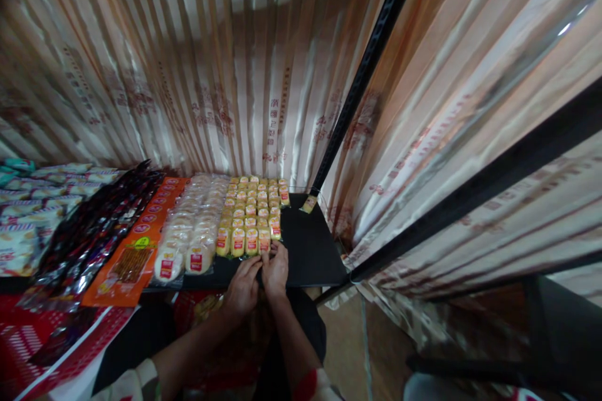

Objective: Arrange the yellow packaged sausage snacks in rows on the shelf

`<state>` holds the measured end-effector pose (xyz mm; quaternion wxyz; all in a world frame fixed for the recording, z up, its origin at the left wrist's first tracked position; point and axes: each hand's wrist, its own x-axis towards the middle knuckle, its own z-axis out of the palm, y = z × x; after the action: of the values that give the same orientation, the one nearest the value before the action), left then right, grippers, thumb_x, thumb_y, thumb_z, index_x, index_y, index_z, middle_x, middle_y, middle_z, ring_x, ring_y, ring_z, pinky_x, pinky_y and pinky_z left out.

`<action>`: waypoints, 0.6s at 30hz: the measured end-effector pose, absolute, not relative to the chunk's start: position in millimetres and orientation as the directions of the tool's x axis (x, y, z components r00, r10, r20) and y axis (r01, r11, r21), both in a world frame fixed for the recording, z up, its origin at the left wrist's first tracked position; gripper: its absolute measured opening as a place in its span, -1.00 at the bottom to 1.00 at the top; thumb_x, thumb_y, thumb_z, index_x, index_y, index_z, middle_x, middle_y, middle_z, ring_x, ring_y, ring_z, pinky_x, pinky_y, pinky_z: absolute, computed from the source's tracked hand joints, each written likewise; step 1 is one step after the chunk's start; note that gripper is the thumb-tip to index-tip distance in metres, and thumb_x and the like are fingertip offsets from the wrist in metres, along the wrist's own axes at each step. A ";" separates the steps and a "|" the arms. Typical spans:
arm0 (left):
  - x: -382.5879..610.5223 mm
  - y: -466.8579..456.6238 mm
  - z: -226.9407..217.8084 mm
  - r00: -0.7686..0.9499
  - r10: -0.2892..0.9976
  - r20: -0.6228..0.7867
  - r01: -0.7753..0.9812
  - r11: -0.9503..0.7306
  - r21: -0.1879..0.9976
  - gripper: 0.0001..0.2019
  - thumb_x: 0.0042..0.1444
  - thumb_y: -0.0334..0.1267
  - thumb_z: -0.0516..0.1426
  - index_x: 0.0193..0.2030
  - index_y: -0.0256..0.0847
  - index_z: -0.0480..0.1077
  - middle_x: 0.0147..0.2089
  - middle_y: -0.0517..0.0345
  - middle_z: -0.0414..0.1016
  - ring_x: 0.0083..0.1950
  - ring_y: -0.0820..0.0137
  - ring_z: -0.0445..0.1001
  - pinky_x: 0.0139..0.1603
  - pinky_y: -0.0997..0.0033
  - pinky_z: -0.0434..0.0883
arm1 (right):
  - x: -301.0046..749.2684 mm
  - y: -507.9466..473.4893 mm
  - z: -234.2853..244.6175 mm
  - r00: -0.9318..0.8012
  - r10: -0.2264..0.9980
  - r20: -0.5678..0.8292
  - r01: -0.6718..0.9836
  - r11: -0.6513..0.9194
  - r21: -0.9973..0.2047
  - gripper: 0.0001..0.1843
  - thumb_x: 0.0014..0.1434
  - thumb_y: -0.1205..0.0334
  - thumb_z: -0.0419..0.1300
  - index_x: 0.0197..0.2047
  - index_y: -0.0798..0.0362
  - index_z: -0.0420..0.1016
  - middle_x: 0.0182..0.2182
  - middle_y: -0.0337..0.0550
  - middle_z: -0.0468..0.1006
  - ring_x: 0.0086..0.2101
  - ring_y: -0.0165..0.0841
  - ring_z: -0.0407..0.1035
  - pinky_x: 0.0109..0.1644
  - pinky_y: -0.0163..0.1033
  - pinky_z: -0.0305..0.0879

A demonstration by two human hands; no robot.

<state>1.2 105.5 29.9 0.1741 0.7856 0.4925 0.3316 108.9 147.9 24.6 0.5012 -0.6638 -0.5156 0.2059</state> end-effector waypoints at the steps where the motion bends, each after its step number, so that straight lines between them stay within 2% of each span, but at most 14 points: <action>1: 1.9 105.4 30.6 0.303 0.887 0.349 0.662 -0.459 0.593 -0.52 0.05 -0.47 -0.13 0.10 -0.38 0.33 0.12 -0.16 0.38 0.19 0.25 0.30 0.24 0.13 0.29 | 109.9 147.6 23.8 0.383 0.892 0.240 0.465 0.038 -0.884 -0.65 0.05 0.14 0.08 -0.10 0.09 0.35 -0.20 0.01 0.43 -0.24 -0.26 0.38 -0.14 -0.14 0.38; 4: 2.2 106.3 32.9 0.337 0.868 0.364 0.653 -0.494 0.573 -0.53 0.06 -0.47 -0.12 0.09 -0.40 0.34 0.10 -0.17 0.40 0.18 0.24 0.31 0.24 0.15 0.29 | 112.0 147.1 22.0 0.367 0.905 0.215 0.430 0.040 -0.902 -0.68 0.04 0.14 0.07 -0.14 0.09 0.36 -0.20 0.01 0.42 -0.24 -0.27 0.38 -0.22 -0.18 0.41; 8: -5.1 117.6 46.2 0.272 0.869 0.413 0.701 -0.473 0.534 -0.55 0.07 -0.48 -0.11 0.09 -0.32 0.35 0.12 -0.08 0.39 0.20 0.25 0.27 0.28 0.11 0.23 | 111.2 148.4 22.5 0.347 0.914 0.211 0.442 0.039 -0.896 -0.73 0.04 0.14 0.06 -0.21 0.08 0.36 -0.24 0.00 0.41 -0.28 -0.28 0.38 -0.27 -0.20 0.41; 11: -13.4 139.7 66.5 0.204 0.874 0.440 0.757 -0.426 0.496 -0.58 0.12 -0.45 -0.10 0.09 -0.30 0.35 0.17 -0.05 0.36 0.28 0.22 0.16 0.32 0.06 0.14 | 109.8 150.0 24.1 0.352 0.909 0.222 0.456 0.041 -0.889 -0.76 0.03 0.14 0.06 -0.25 0.06 0.36 -0.29 -0.04 0.41 -0.32 -0.28 0.39 -0.29 -0.19 0.41; 14: -19.8 170.3 88.3 0.147 0.883 0.445 0.786 -0.377 0.489 -0.56 0.19 -0.37 -0.13 0.19 -0.24 0.24 0.24 0.01 0.29 0.36 0.21 0.02 0.34 0.00 0.07 | 109.0 150.6 25.9 0.361 0.907 0.216 0.466 0.026 -0.884 -0.79 0.02 0.14 0.06 -0.28 0.04 0.36 -0.31 -0.06 0.41 -0.35 -0.29 0.39 -0.31 -0.20 0.41; 18: -23.6 206.1 105.8 0.206 0.906 0.369 0.815 -0.368 0.448 -0.53 0.20 -0.30 -0.13 0.26 -0.20 0.14 0.23 0.04 0.32 0.41 0.18 -0.13 0.34 -0.13 -0.07 | 107.6 149.3 28.4 0.366 0.910 0.196 0.487 -0.007 -0.874 -0.81 0.03 0.14 0.05 -0.28 0.01 0.35 -0.32 -0.09 0.41 -0.36 -0.29 0.40 -0.32 -0.22 0.40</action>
<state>-23.6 206.1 105.8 0.0778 0.7728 0.5567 0.2948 107.6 149.3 28.4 0.4778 -0.6742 -0.5178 0.2214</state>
